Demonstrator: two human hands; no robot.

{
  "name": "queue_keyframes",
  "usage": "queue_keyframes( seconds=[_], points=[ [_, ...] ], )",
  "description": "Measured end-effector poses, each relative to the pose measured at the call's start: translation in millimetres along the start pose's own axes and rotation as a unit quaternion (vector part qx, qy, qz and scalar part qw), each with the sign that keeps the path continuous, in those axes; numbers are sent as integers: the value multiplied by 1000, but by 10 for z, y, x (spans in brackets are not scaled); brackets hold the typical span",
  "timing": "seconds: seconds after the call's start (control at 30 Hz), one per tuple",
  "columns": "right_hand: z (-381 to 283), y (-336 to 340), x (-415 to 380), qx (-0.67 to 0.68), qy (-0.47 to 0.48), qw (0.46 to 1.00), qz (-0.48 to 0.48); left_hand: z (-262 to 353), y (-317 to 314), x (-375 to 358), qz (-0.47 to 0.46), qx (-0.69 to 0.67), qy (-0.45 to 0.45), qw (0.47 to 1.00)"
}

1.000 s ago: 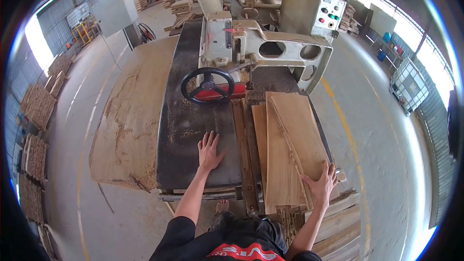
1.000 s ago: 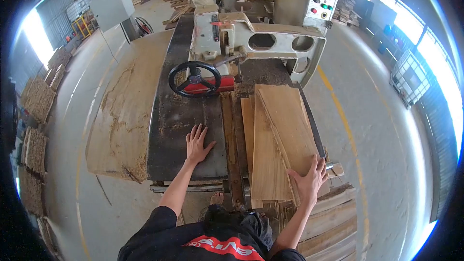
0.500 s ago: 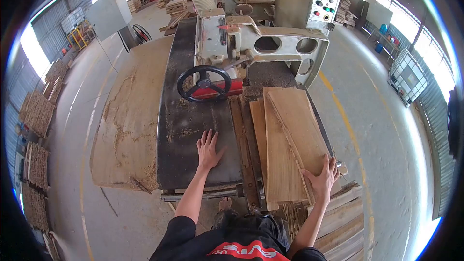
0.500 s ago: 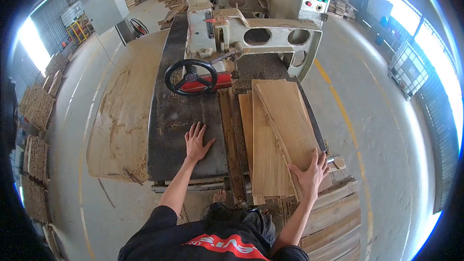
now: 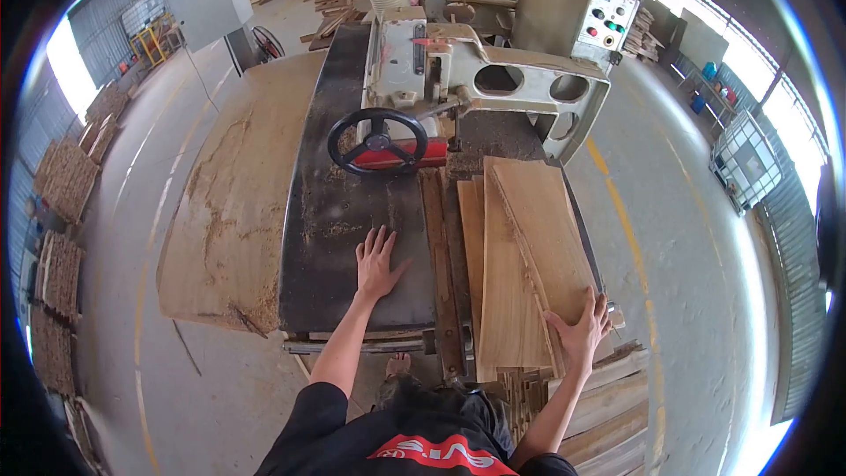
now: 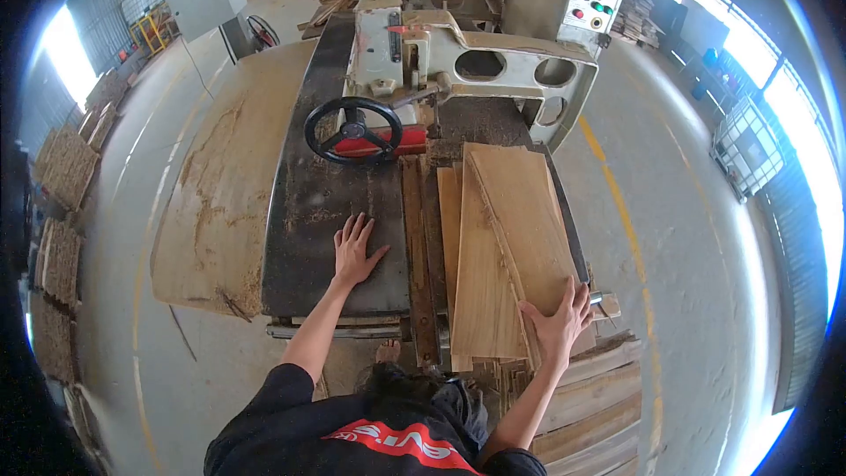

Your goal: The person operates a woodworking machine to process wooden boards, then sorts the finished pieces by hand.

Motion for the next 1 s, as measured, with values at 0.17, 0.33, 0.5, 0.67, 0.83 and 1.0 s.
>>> queue_keyframes(
  seconds=[0.17, 0.33, 0.5, 0.67, 0.83, 1.0],
  points=[
    [29, -30, 12, -2, 2, 1000, -4, -28, -30, -8, 31, 3, -14, 999],
    [21, -12, 21, -7, -1, 1000, -14, -16, -28, -13, 38, -4, -14, 999],
    [31, -25, 22, -4, 0, 1000, -13, -3, -11, -9, 45, -12, -18, 999],
    [70, -75, 31, -13, 9, 1000, -5, -14, -6, -5, 12, -8, 1, 1000],
    [80, -84, 35, -18, 8, 1000, -3, -33, -36, -3, 13, -10, -1, 1000],
    [95, -93, 28, -18, 8, 1000, -4, -33, -35, -2, 10, -13, 4, 1000]
  ],
)
Point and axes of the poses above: each hand's wrist, its own x-axis towards the middle knuckle, its own y-axis out of the back of the hand, z = x × y, the point moved 1 cm from there along x, towards the middle knuckle, and after that the axes turned 6 degrees about -x, right-handed, at the moved point
